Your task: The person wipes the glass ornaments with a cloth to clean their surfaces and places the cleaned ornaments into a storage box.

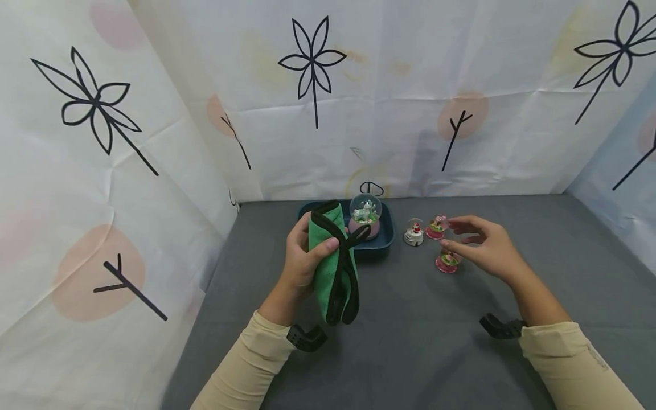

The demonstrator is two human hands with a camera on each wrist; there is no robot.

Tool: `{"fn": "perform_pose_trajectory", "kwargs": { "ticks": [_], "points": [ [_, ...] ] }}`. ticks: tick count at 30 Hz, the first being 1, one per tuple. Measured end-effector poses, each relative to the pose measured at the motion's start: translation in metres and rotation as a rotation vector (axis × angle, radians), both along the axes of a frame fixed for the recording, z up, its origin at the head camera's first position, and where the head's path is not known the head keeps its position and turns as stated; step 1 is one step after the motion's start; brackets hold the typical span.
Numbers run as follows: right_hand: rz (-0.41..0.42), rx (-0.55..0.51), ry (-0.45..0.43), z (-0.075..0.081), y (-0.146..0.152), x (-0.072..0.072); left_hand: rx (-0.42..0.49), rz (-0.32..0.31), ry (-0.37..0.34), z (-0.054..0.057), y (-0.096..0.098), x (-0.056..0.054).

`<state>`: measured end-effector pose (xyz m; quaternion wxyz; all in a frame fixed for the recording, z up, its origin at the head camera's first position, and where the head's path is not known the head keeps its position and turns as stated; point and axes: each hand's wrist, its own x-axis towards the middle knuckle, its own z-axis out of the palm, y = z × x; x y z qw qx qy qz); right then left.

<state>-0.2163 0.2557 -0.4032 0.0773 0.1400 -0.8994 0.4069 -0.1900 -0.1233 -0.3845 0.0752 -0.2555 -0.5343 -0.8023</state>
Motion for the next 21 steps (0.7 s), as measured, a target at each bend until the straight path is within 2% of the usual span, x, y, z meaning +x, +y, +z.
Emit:
{"fn": "perform_pose_trajectory", "kwargs": {
  "ticks": [6,13,21],
  "points": [
    [0.005,0.051,-0.067,-0.011,0.01,0.005,0.009,-0.006,-0.009,0.001,0.001,0.0],
    [0.039,0.018,-0.15,-0.027,0.02,0.002,0.014,-0.011,-0.007,0.0,0.002,0.0],
    [0.053,0.035,-0.161,-0.041,0.025,0.0,0.005,-0.007,-0.024,-0.002,0.002,0.0]
  ]
}}
